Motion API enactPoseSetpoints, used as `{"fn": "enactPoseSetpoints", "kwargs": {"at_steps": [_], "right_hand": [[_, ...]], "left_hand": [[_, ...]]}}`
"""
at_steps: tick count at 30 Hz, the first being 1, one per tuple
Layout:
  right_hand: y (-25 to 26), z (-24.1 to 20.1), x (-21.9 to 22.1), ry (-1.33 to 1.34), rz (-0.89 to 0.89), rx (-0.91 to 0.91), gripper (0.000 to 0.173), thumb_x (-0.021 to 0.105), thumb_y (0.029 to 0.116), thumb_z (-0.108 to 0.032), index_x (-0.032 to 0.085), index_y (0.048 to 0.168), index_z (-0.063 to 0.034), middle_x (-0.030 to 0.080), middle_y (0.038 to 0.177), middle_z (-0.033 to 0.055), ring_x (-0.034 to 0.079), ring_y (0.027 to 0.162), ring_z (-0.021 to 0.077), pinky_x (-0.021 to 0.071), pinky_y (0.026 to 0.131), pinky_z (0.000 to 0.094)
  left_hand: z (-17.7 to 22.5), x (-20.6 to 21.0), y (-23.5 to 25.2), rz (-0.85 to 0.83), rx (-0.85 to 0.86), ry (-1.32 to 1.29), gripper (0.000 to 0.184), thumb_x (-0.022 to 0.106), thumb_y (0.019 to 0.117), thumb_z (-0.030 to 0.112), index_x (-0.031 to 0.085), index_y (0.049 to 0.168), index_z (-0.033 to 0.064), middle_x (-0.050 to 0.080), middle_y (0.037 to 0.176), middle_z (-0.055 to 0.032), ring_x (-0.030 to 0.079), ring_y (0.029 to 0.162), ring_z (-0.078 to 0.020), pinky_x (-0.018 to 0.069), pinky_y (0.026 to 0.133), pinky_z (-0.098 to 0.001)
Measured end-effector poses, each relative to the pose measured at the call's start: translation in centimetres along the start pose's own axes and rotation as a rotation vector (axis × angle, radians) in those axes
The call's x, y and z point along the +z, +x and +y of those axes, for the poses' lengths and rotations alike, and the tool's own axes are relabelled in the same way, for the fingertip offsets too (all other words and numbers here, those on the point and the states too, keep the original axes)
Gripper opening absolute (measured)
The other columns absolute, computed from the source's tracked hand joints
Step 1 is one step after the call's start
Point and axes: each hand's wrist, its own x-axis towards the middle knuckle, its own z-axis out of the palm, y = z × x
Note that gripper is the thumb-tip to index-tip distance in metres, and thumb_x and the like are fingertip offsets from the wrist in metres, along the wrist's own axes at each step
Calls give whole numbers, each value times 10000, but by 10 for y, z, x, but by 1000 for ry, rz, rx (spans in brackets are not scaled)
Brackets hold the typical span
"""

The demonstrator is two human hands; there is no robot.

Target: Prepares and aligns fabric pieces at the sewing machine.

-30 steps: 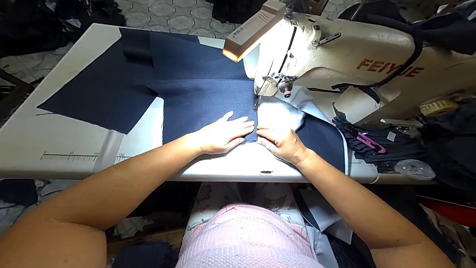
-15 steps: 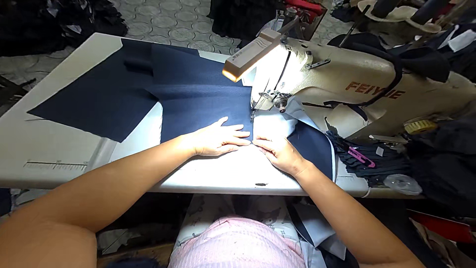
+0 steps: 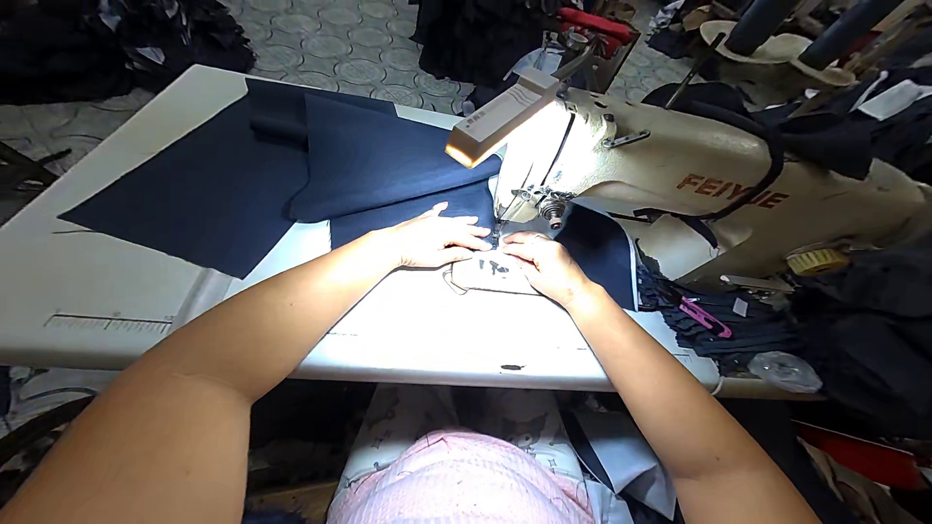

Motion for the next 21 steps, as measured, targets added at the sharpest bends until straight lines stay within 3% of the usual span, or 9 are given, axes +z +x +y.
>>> {"fn": "enactPoseSetpoints", "kwargs": {"at_steps": [5, 8, 10, 12, 13, 14, 17, 19, 21], "right_hand": [[14, -10, -2, -207, -78, 218, 310, 554, 998, -25, 773, 1202, -106, 707, 1285, 153, 621, 1277, 358, 333, 1166, 640], [10, -28, -1, -394, -140, 285, 357, 586, 968, -26, 741, 1271, -134, 665, 1286, 210, 563, 1280, 418, 340, 1136, 619], [-1, -34, 2, -405, -96, 216, 299, 604, 959, -72, 747, 1221, -92, 669, 1168, 210, 597, 1181, 413, 436, 1040, 588], [-15, -32, 8, -373, -19, 125, 291, 602, 950, -77, 754, 1198, -71, 715, 1154, 178, 647, 1156, 387, 495, 1014, 559], [-19, -31, 10, -356, 12, 103, 286, 592, 956, -71, 759, 1187, -56, 734, 1145, 169, 676, 1130, 370, 516, 1001, 542], [-21, -31, 11, -343, 40, 107, 282, 584, 965, -80, 764, 1179, -46, 746, 1118, 165, 701, 1093, 354, 538, 979, 523], [-20, -34, 11, -318, 75, 196, 273, 575, 991, -137, 775, 1151, -42, 744, 995, 156, 719, 984, 327, 571, 896, 494], [-16, -37, 8, -314, 22, 304, 305, 561, 1002, -157, 754, 1216, -56, 721, 996, 168, 702, 984, 332, 561, 892, 506], [-9, -39, 3, -311, -48, 409, 338, 547, 1019, -185, 717, 1287, -68, 704, 1059, 187, 681, 1034, 351, 543, 914, 527]], "left_hand": [[-7, -7, 8, -2, -62, -2, 424, 423, 1075, 319, 636, 1427, 215, 513, 1564, -17, 367, 1520, -277, 95, 1197, -736], [-9, -7, 11, 6, -77, 3, 416, 426, 1077, 317, 646, 1417, 223, 527, 1552, -21, 381, 1512, -288, 114, 1193, -740], [-11, -11, 16, 3, -61, 25, 404, 429, 1080, 301, 667, 1390, 198, 553, 1526, -39, 422, 1483, -305, 198, 1178, -717], [-15, -15, 27, 72, 17, 73, 365, 483, 1048, 257, 737, 1267, 112, 667, 1371, -106, 581, 1326, -330, 396, 1080, -645], [-15, -17, 32, 93, 30, 95, 352, 497, 1038, 252, 749, 1221, 88, 691, 1314, -121, 608, 1282, -335, 416, 1053, -631], [-14, -19, 37, 86, 4, 112, 352, 497, 1046, 273, 738, 1231, 95, 673, 1345, -112, 569, 1328, -337, 373, 1075, -655], [-11, -16, 44, -12, -152, 70, 432, 446, 1076, 381, 647, 1398, 175, 466, 1596, -35, 286, 1544, -353, 161, 1132, -784], [-10, -12, 44, -44, -237, 39, 454, 445, 1077, 436, 588, 1463, 244, 380, 1650, 23, 193, 1573, -351, 167, 1120, -789], [-11, -9, 44, -10, -266, 25, 455, 461, 1066, 466, 589, 1457, 273, 390, 1643, 46, 197, 1570, -354, 204, 1088, -796]]}}
